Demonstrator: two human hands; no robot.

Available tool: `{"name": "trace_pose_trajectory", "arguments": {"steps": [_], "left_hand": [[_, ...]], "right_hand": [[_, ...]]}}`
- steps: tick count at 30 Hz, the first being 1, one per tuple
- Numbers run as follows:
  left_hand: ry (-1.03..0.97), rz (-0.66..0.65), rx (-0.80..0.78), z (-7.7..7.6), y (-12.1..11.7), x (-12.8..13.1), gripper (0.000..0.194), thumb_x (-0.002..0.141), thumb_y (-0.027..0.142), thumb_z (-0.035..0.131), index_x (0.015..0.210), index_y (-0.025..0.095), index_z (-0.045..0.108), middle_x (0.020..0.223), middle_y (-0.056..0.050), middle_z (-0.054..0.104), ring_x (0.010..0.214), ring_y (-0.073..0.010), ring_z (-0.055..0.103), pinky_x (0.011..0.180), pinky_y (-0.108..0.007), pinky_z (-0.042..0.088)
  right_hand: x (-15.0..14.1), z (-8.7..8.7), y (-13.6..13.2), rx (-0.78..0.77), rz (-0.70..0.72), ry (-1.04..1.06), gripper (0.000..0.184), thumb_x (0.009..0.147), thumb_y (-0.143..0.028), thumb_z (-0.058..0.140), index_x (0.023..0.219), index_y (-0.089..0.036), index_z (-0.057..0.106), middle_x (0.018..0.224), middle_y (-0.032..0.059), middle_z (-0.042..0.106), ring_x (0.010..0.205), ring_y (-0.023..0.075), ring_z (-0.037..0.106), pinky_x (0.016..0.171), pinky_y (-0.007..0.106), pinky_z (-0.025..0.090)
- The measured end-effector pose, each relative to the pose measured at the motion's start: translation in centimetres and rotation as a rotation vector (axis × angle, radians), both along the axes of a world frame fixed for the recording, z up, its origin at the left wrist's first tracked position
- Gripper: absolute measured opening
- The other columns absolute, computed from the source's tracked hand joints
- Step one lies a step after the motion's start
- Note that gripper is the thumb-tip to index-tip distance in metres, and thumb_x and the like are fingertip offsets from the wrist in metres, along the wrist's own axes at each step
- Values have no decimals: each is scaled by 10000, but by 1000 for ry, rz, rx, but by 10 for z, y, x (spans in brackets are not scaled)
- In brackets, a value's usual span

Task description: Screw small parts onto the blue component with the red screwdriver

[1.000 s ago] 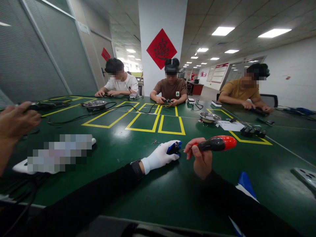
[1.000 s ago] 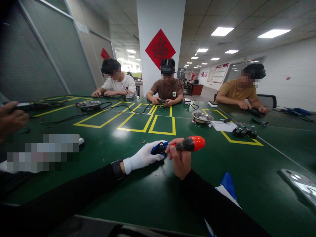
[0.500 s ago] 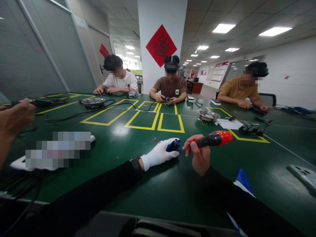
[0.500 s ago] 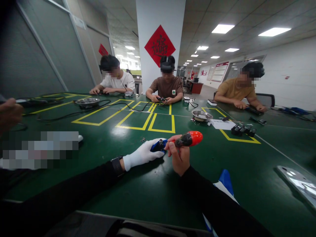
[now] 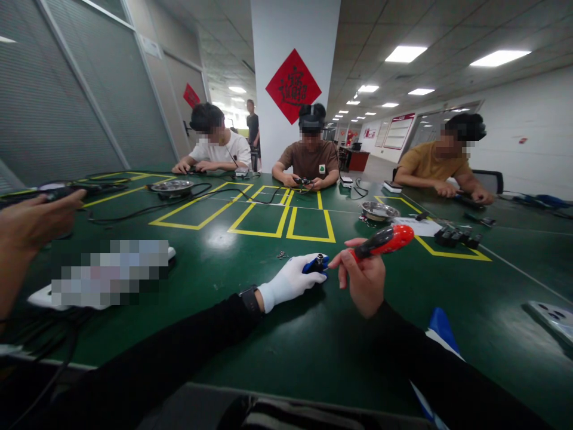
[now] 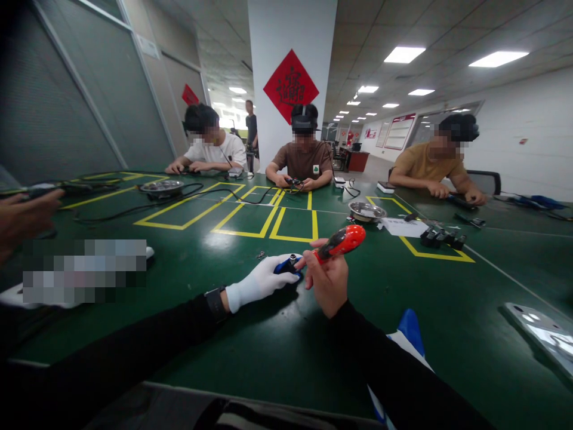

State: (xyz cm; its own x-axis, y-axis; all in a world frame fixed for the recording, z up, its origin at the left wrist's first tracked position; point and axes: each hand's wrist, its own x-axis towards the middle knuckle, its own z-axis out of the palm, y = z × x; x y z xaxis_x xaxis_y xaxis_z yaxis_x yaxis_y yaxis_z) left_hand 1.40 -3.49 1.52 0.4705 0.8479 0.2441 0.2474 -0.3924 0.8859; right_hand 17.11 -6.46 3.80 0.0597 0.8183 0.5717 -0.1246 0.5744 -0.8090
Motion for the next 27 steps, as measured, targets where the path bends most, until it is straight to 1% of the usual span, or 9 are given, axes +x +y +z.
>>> {"name": "trace_pose_trajectory", "arguments": {"steps": [3, 7, 11, 13, 15, 18, 21, 24, 27], "left_hand": [[-18, -22, 1, -2, 2, 1, 363, 766, 284, 612, 1100, 141, 609, 924, -28, 660, 716, -150, 574, 682, -256, 462], [-12, -35, -17, -3, 3, 0, 340, 769, 280, 599, 1073, 129, 607, 879, -26, 651, 687, -142, 560, 652, -248, 455], [5, -10, -42, -3, 0, 0, 340, 782, 313, 595, 1069, 132, 598, 733, 4, 603, 573, -115, 502, 568, -230, 418], [12, 2, -55, -4, 0, -1, 354, 785, 336, 597, 1075, 133, 596, 663, 21, 564, 536, -109, 474, 544, -226, 403], [9, 3, -56, -5, 0, -1, 369, 784, 341, 599, 1091, 136, 592, 677, 16, 575, 542, -112, 482, 555, -232, 413], [6, 5, -52, -5, 1, 0, 408, 774, 330, 605, 1134, 140, 578, 802, -17, 632, 589, -125, 528, 597, -247, 447], [31, 12, -47, -3, 1, 1, 447, 776, 331, 601, 1180, 144, 558, 850, -31, 650, 616, -132, 549, 611, -251, 460], [61, 13, -18, -1, 0, 1, 385, 785, 335, 592, 1122, 150, 586, 836, -24, 644, 594, -120, 539, 583, -239, 454], [84, 2, -13, -2, 0, 0, 367, 799, 353, 574, 1108, 156, 591, 767, -7, 621, 532, -108, 511, 512, -223, 429]], "right_hand": [[1, 4, 2, -47, 49, 65, 261, 849, -329, 594, 1038, -222, 449, 655, -62, 619, 363, 80, 519, 356, 199, 390], [3, 3, 5, -82, 137, 98, 295, 922, -391, 429, 1169, -230, 439, 745, -35, 613, 452, 95, 575, 443, 237, 451], [4, 2, 7, -33, -47, 18, 267, 874, -361, 544, 1088, -202, 518, 851, 6, 634, 525, 93, 568, 482, 236, 436], [3, 4, 7, 51, -150, -17, 191, 817, -309, 636, 937, -194, 543, 930, 27, 638, 661, 113, 596, 604, 261, 479], [3, 7, 6, 118, -152, 0, 179, 798, -264, 661, 835, -206, 496, 917, 17, 637, 774, 138, 606, 744, 310, 490], [1, 10, 5, 83, 11, 79, 193, 834, -260, 623, 863, -239, 434, 698, -54, 569, 607, 118, 567, 624, 286, 474], [-1, 9, 3, 45, 124, 128, 169, 870, -317, 567, 969, -260, 442, 618, -85, 463, 440, 79, 421, 481, 240, 386], [-2, 7, 2, 86, 142, 117, 240, 892, -400, 487, 1082, -257, 466, 712, -42, 503, 490, 101, 457, 532, 292, 440], [0, 5, 1, 142, 34, -24, 257, 892, -369, 492, 1116, -244, 510, 849, 14, 576, 690, 156, 585, 711, 363, 492]]}}
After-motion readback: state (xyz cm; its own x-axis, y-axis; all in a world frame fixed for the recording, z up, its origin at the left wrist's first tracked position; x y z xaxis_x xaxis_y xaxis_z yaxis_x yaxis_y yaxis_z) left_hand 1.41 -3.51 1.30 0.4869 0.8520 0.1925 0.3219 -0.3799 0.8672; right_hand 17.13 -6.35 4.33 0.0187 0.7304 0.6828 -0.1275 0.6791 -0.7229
